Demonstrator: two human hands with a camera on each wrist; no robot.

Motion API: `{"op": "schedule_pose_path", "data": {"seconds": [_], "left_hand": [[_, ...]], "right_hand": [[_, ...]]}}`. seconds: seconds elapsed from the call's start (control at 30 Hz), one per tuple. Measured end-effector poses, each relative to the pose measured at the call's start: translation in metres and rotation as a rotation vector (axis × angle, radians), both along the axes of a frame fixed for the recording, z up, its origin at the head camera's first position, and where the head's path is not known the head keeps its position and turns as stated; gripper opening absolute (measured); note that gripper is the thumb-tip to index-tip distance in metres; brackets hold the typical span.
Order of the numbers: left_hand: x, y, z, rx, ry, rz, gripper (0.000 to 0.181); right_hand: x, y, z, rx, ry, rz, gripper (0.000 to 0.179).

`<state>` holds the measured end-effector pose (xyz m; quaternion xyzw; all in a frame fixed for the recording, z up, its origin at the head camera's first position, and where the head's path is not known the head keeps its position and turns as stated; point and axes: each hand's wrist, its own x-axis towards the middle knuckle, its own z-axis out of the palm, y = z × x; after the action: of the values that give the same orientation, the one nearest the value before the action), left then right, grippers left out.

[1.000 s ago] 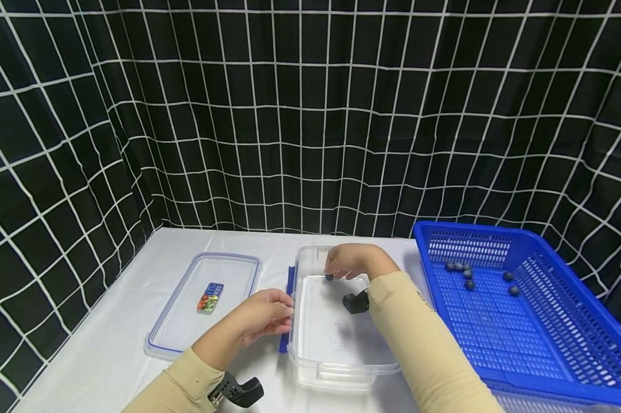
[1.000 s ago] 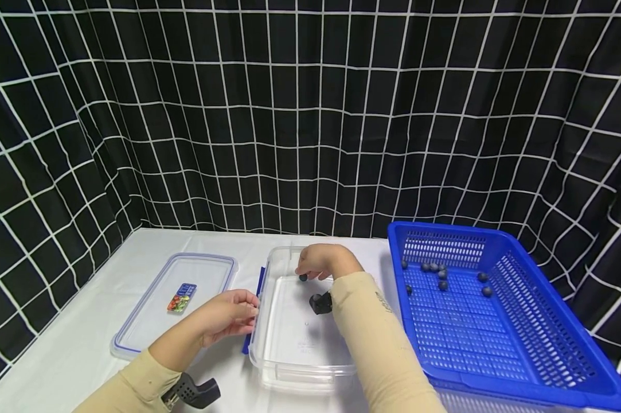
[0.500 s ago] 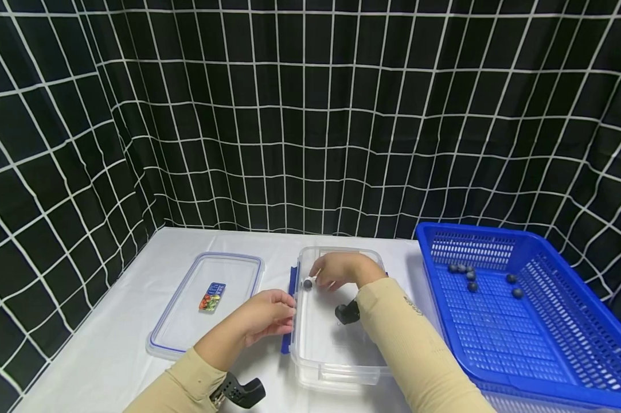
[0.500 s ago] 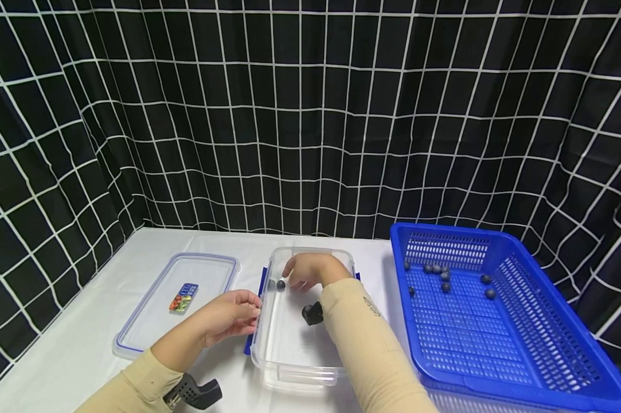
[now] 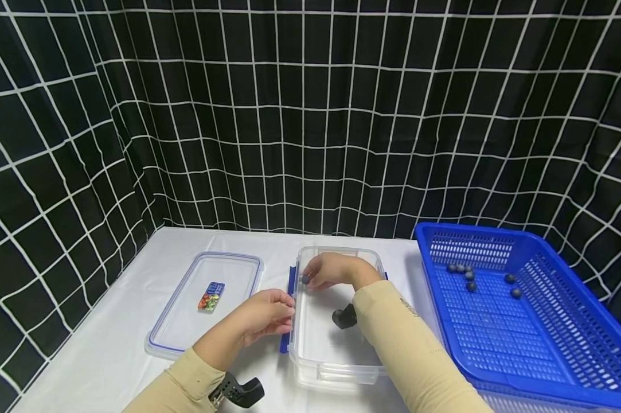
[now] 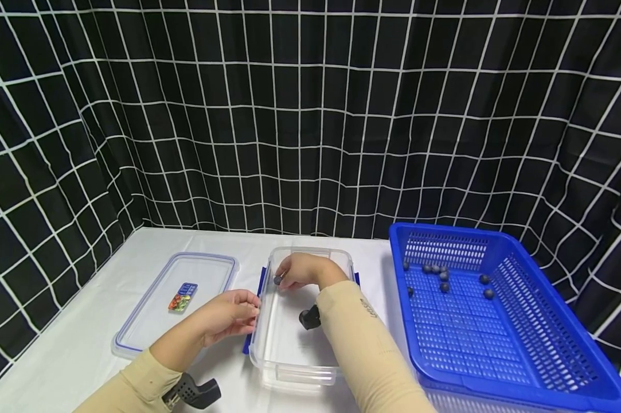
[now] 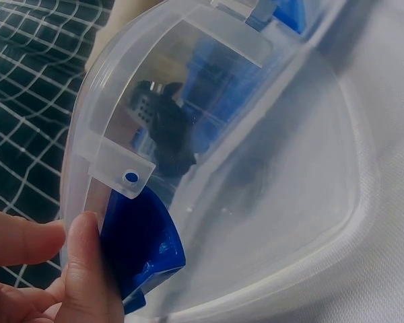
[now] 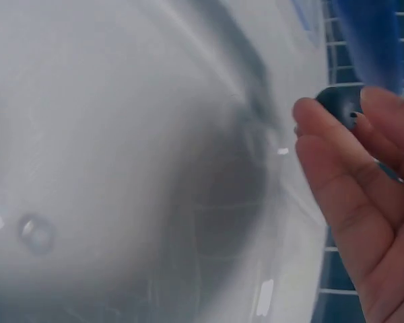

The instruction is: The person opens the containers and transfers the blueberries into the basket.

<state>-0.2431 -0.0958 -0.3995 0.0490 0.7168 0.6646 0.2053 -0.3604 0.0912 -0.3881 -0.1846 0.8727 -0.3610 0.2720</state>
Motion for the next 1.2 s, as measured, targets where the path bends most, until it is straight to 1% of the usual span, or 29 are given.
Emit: {"op": "schedule_pose_path", "data": {"seconds": [0.1, 0.2, 0.37, 0.63, 0.8, 1.03, 1.2], "left_hand": [[0.0, 0.0, 0.0, 0.005, 0.0, -0.004, 0.013], [0.0, 0.0, 0.001, 0.004, 0.002, -0.006, 0.012], [-0.001, 0.0, 0.002, 0.0, 0.004, -0.01, 0.012], [-0.001, 0.002, 0.002, -0.01, -0.001, -0.009, 0.012], [-0.001, 0.003, 0.001, -0.018, -0.007, -0.009, 0.013], [0.0, 0.003, 0.001, -0.027, 0.001, -0.005, 0.014], [0.001, 0.002, 0.002, -0.024, 0.001, -0.004, 0.013]], "right_hand": [[-0.003, 0.001, 0.002, -0.079, 0.012, -0.034, 0.028], [-0.004, 0.001, 0.006, -0.168, 0.002, -0.069, 0.023], [-0.003, 0.0, 0.012, -0.24, 0.023, -0.067, 0.011], [0.0, 0.001, 0.02, -0.271, 0.032, -0.071, 0.008], [0.0, 0.009, 0.029, -0.272, 0.066, -0.078, 0.009], [-0.004, 0.034, 0.052, -0.242, 0.147, -0.074, 0.01], [-0.003, 0.063, 0.077, -0.205, 0.202, -0.075, 0.013]]}}
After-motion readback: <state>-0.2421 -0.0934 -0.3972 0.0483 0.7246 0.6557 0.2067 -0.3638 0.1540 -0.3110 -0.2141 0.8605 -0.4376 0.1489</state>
